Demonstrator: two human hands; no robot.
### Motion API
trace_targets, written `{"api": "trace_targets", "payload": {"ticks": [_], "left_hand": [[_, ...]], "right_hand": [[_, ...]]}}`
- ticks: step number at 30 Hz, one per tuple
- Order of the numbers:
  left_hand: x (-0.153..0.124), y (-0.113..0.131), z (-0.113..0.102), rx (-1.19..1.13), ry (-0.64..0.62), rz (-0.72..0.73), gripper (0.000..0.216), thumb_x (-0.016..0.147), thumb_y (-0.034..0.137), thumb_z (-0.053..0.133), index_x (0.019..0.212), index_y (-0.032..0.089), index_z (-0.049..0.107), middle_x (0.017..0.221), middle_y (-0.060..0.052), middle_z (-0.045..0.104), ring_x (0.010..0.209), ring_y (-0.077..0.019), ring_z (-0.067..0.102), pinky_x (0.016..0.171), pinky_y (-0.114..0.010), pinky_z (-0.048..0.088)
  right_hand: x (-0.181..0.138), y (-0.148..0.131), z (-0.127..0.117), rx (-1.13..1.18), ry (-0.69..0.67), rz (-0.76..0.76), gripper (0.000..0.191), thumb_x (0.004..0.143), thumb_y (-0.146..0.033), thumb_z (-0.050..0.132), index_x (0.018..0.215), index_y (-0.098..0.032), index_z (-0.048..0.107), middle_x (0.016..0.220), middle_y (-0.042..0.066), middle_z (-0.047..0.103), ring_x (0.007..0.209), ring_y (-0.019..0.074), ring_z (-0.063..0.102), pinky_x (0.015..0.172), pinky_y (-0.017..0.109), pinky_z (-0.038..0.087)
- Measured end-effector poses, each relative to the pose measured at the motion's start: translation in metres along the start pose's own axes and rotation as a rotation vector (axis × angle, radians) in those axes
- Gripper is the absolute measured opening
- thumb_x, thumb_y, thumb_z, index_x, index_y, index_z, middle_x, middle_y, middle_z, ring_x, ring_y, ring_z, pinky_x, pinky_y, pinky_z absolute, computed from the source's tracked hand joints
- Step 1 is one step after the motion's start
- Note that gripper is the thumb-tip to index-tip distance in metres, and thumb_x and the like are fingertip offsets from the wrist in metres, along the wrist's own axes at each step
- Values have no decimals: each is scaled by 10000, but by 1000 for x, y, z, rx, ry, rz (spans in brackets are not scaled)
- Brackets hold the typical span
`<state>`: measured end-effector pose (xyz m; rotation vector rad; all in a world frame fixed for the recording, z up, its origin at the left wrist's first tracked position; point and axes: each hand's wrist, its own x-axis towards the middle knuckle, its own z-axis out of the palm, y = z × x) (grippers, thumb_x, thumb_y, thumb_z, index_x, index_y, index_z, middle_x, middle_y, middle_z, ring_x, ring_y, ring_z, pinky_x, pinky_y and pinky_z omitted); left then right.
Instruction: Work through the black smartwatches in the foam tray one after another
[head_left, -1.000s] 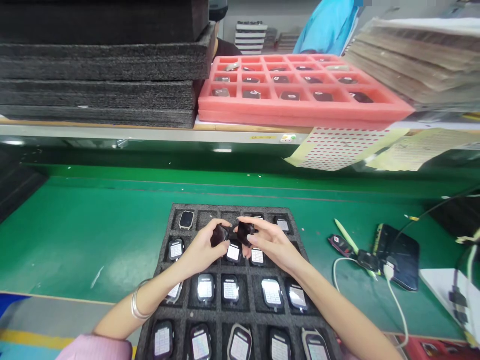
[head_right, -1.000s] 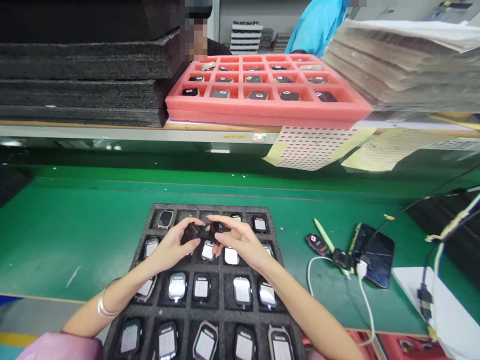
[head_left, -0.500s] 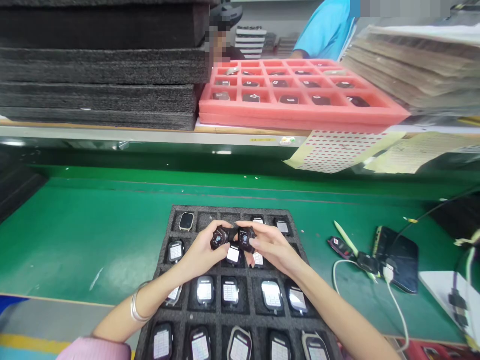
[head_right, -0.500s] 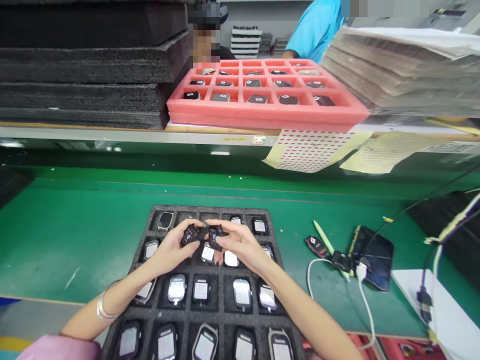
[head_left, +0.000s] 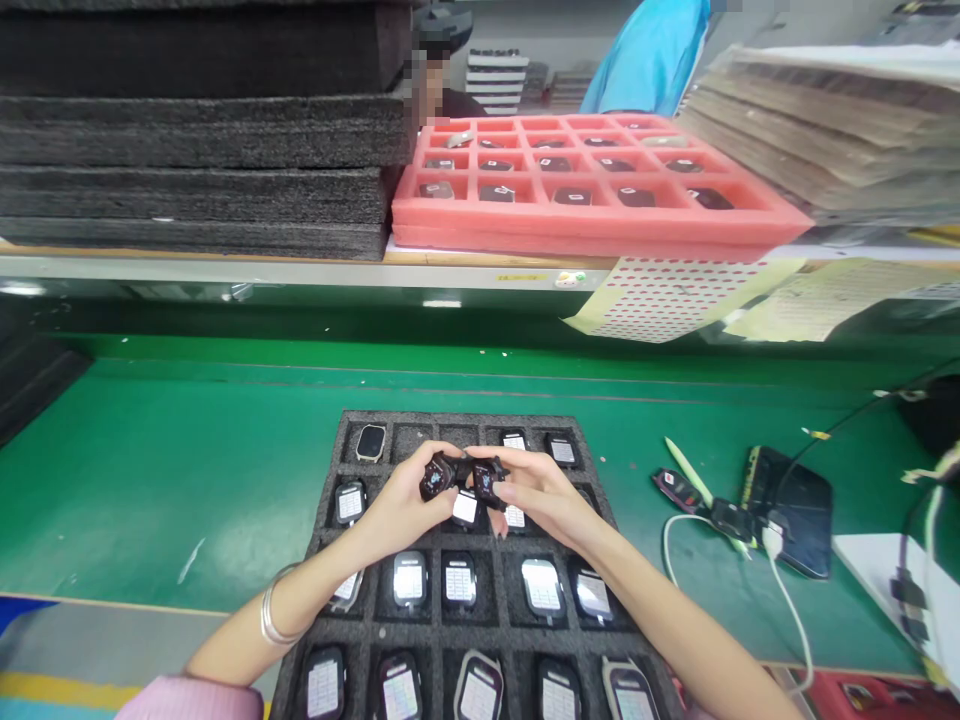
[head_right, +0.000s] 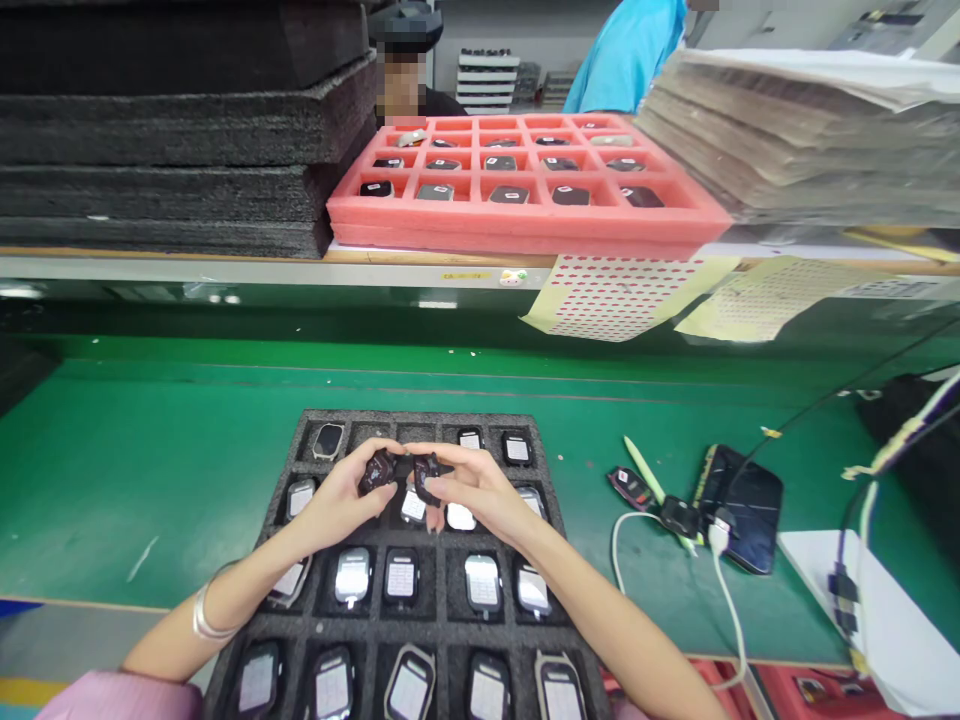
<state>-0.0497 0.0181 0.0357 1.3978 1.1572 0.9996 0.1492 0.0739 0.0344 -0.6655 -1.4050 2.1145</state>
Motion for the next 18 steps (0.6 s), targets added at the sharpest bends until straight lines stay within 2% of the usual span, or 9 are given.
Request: {"api": "trace_targets", "payload": {"ticks": [3, 7, 13, 18], "left_hand": [[0, 0, 0, 4, 21, 29, 350, 766, 92, 522, 1102, 183, 487, 1052, -51, 593, 1001, -202, 554, 905, -312, 414], [0, 1, 1, -17, -10, 1, 330, 770, 95, 505, 1087, 183, 484, 991, -38, 598, 941, -194, 574, 866, -307, 432], [-2, 2, 0, 24, 18, 23, 352, 756, 90, 514, 1095, 178, 485, 1030, -42, 577, 949, -183, 541, 866, -292, 410], [-2, 2, -1, 0, 0, -13, 329, 771, 93, 500, 1087, 180, 476, 986, -37, 585, 905, -175, 545, 840, -290, 416]], "right_hand": [[-1, 0, 0, -13, 5, -5, 465, 819, -301, 680, 1257, -186, 574, 823, 55, 666, 540, 151, 623, 532, 288, 517], [-1, 0, 0, -41, 17, 7, 435, 836, -284, 664, 1251, -181, 584, 670, 23, 644, 541, 160, 620, 552, 290, 515], [-1, 3, -2, -33, -18, -31, 451, 839, -257, 667, 1269, -172, 564, 648, 20, 650, 532, 155, 624, 531, 269, 512], [-2, 4, -3, -76, -13, -31, 426, 857, -240, 650, 1269, -173, 563, 645, 18, 659, 536, 139, 627, 571, 257, 515]]}}
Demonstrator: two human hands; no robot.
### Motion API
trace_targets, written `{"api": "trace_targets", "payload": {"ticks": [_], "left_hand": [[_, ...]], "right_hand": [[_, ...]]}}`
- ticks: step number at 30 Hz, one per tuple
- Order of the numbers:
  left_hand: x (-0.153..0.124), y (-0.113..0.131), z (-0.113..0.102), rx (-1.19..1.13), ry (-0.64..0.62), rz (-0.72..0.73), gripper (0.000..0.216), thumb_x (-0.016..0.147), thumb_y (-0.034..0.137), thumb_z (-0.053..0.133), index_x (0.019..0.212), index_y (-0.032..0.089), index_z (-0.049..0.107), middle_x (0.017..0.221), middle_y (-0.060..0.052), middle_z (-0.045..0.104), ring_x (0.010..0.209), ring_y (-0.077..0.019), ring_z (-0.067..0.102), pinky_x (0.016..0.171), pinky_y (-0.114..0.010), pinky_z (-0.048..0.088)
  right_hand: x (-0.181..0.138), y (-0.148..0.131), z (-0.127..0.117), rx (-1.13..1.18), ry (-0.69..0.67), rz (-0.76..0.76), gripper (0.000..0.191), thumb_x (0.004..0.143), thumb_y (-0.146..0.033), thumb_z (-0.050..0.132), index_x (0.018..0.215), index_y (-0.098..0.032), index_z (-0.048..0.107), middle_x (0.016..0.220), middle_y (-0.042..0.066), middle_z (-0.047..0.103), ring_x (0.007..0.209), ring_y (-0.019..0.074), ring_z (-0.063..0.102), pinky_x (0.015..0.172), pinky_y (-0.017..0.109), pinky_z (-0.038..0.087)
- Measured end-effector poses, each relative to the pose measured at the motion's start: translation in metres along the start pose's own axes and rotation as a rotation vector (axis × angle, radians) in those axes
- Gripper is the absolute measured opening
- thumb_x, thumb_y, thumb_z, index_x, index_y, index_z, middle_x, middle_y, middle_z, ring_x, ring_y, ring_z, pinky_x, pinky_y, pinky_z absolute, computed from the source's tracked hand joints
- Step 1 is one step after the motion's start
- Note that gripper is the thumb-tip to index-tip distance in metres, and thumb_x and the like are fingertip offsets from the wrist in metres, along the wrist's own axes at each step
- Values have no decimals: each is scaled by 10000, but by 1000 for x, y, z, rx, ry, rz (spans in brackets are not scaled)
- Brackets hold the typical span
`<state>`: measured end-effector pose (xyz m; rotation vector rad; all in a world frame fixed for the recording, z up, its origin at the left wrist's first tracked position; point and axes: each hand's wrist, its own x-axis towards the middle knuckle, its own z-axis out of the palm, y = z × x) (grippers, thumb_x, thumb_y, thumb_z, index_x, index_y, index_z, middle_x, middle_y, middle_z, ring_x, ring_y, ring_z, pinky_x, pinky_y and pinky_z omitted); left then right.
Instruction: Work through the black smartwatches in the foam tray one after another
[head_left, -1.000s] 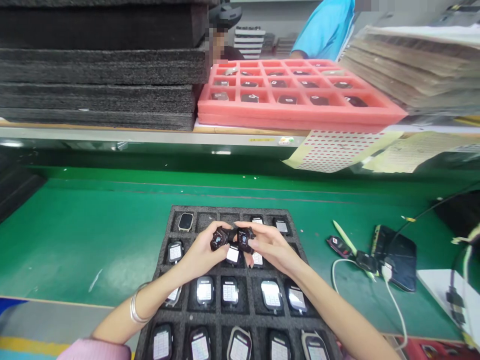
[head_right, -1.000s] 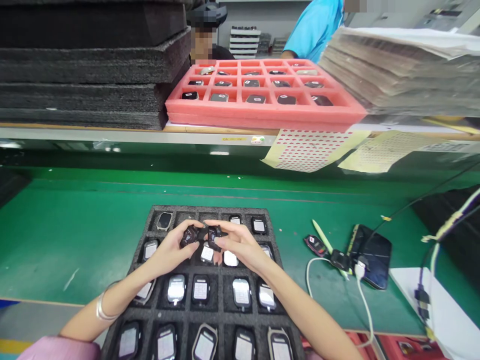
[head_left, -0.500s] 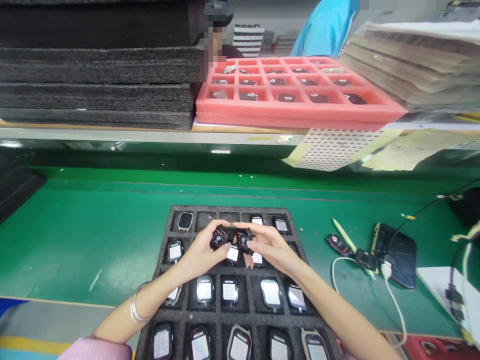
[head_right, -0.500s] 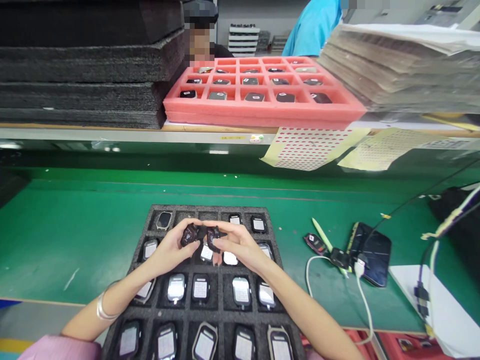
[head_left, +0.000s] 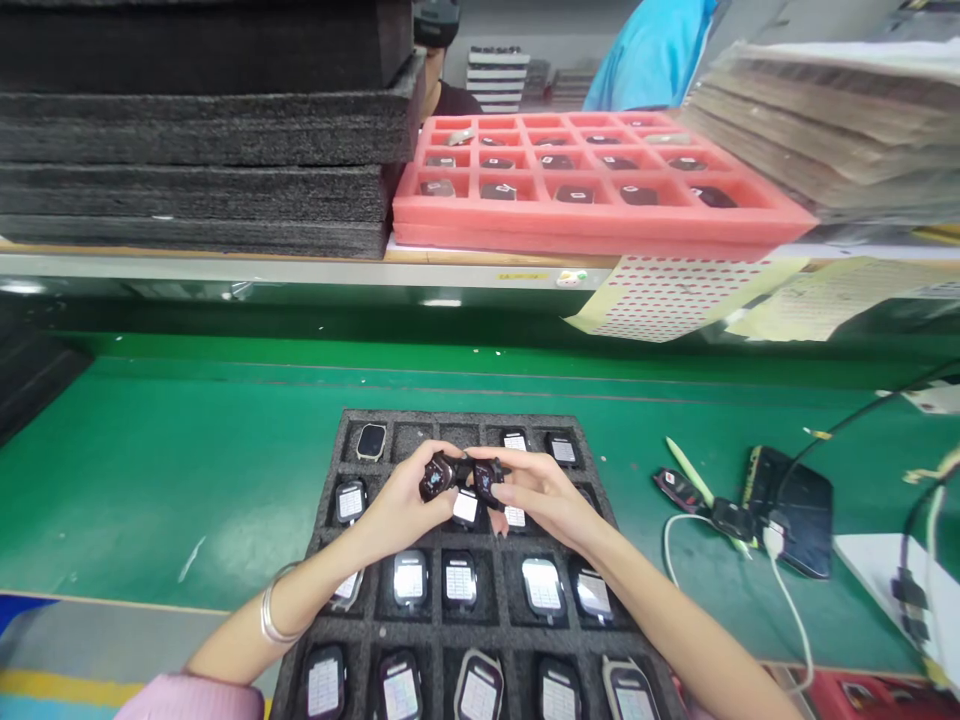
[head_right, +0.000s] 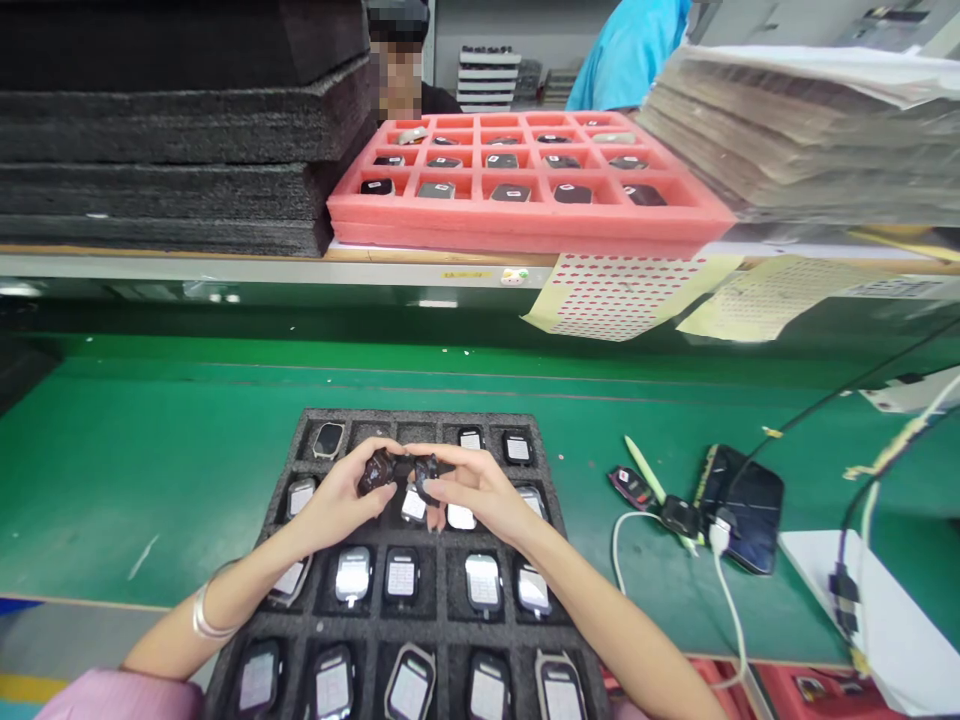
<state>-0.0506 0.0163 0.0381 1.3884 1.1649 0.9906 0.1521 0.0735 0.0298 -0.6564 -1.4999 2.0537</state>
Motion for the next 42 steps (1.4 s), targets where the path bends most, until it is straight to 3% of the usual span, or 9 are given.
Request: {"api": "trace_targets", "payload": {"ticks": [11, 15, 19, 23, 26, 29, 32, 36, 42], "left_hand": [[1, -4, 0, 15, 35, 49, 353, 773, 100, 524, 1111, 190, 481, 1062, -46, 566, 989, -187, 533, 886, -289, 399], [1, -4, 0, 27, 5, 13, 327, 774, 90, 501, 1085, 187, 484, 961, -27, 585, 888, -173, 555, 822, -280, 422], [1, -5, 0, 22, 55, 61, 351, 776, 118, 529, 1115, 195, 488, 1076, -48, 566, 1009, -196, 536, 895, -300, 402], [1, -7, -1, 21, 47, 45, 338, 768, 101, 520, 1091, 197, 503, 972, -25, 577, 874, -174, 560, 804, -284, 436], [0, -9, 0, 1, 69, 44, 336, 776, 123, 555, 1100, 197, 510, 1013, -36, 574, 911, -179, 554, 820, -287, 437], [1, -9, 1, -133, 50, -21, 412, 781, 197, 602, 1173, 207, 476, 1013, -47, 565, 817, -169, 571, 664, -258, 478], [3, -5, 1, -341, 42, -108, 443, 798, 245, 576, 1219, 191, 448, 896, -41, 570, 713, -165, 585, 539, -245, 484], [5, -3, 0, -519, 87, -168, 384, 821, 258, 515, 1194, 171, 499, 951, -73, 589, 810, -204, 626, 627, -299, 531], [5, -8, 1, -534, 52, -185, 391, 823, 238, 493, 1209, 173, 500, 1088, -101, 548, 848, -208, 632, 678, -342, 553]], "right_hand": [[0, -2, 1, 0, 12, -12, 430, 852, -247, 656, 1265, -167, 566, 634, 18, 655, 528, 139, 625, 559, 252, 510], [0, -1, 1, -6, 11, -1, 420, 855, -238, 653, 1261, -172, 570, 643, 17, 656, 537, 141, 632, 575, 260, 518], [-1, -1, 1, 24, -1, -7, 434, 853, -231, 653, 1273, -173, 559, 662, 22, 657, 549, 145, 632, 564, 260, 521], [-1, -3, 2, 18, 3, 27, 405, 851, -226, 651, 1247, -174, 582, 774, 49, 678, 541, 138, 641, 566, 260, 526], [1, -4, 5, 65, -4, 34, 431, 858, -235, 634, 1278, -182, 552, 856, 68, 680, 561, 154, 657, 560, 275, 534], [3, -4, 6, 157, -1, 41, 482, 875, -238, 601, 1338, -203, 475, 913, 77, 672, 626, 189, 678, 546, 290, 540], [4, -4, 6, 204, 31, 34, 403, 890, -248, 567, 1285, -193, 502, 1008, 102, 657, 631, 182, 673, 513, 272, 527], [5, -3, 6, 164, 125, 6, 347, 881, -243, 570, 1220, -185, 522, 1039, 112, 656, 601, 158, 658, 490, 251, 512], [4, -2, 7, 71, 234, 7, 424, 861, -257, 587, 1265, -172, 492, 978, 116, 682, 579, 178, 670, 464, 258, 517]]}}
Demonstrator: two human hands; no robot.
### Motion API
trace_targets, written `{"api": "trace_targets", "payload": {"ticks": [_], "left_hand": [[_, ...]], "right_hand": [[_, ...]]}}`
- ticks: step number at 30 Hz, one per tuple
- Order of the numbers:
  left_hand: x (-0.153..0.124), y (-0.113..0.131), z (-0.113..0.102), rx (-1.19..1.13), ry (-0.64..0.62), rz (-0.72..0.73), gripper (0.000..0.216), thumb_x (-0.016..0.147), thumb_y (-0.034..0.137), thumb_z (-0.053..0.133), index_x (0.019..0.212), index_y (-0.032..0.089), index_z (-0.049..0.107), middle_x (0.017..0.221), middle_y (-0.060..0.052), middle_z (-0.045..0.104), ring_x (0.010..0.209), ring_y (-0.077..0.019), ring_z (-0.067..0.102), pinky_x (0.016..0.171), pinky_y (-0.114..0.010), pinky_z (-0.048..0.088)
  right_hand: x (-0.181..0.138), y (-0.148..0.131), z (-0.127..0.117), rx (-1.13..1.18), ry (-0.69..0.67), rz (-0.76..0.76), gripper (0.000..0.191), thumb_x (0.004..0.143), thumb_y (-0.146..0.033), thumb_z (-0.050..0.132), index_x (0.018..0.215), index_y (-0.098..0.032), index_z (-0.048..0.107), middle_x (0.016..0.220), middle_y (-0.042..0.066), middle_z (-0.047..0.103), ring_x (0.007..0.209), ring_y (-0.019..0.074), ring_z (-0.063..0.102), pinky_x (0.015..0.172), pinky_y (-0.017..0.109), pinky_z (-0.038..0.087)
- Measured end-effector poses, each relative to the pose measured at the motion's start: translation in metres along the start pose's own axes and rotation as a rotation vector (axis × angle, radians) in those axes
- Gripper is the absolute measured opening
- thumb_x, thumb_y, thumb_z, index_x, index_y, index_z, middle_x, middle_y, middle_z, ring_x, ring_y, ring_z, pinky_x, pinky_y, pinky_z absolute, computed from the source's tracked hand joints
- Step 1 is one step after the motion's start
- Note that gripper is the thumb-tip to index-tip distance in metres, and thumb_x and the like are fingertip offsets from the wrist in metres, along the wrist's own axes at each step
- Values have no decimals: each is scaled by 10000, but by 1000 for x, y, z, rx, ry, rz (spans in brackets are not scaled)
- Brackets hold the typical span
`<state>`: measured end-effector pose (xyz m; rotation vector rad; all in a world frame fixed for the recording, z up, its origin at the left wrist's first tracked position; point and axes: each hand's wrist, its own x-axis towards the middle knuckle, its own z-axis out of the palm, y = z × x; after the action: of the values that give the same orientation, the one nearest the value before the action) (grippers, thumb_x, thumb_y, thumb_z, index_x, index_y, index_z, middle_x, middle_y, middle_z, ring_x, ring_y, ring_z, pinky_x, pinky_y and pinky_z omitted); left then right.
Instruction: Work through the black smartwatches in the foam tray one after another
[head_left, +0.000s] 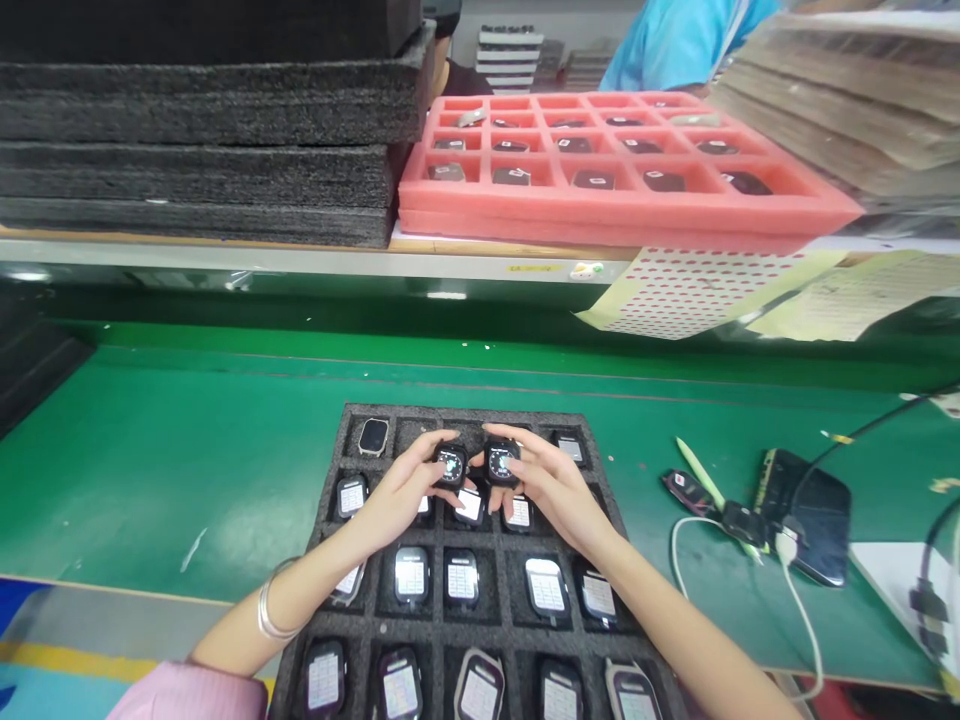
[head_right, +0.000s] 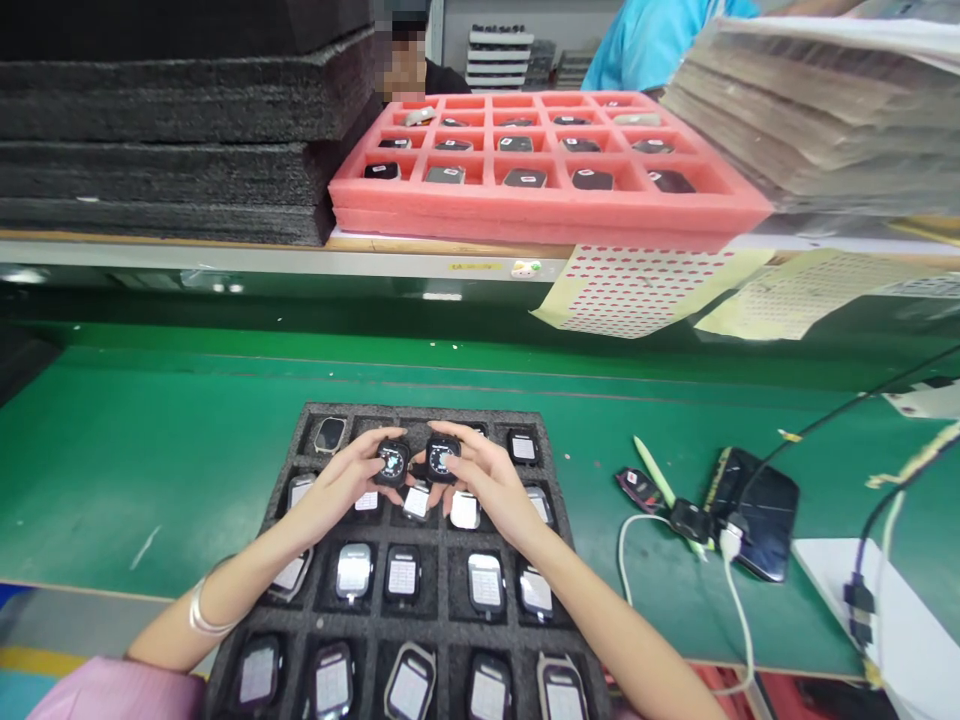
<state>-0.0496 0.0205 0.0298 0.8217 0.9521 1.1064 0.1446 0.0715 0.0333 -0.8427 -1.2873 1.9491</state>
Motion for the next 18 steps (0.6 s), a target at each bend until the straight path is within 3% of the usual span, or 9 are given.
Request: {"api": "trace_targets", "payload": {"ticks": [12, 18], "left_hand": [[-1, 4, 2, 43, -16, 14, 371, 824, 247, 492, 1189, 184, 494, 1046, -82, 553, 842, -201, 633, 680, -331, 560], [1, -5, -4, 287, 8, 52, 460, 786, 232, 588, 1221, 196, 441, 1055, -78, 570, 758, -168, 612, 562, -254, 505]], "right_hand": [[-3, 0, 0, -25, 26, 5, 447, 871, -288, 596, 1290, -168, 492, 968, 127, 690, 577, 194, 680, 462, 272, 523], [1, 0, -1, 52, -126, -34, 458, 877, -243, 607, 1316, -220, 478, 1132, 124, 627, 759, 202, 688, 591, 302, 562]]}}
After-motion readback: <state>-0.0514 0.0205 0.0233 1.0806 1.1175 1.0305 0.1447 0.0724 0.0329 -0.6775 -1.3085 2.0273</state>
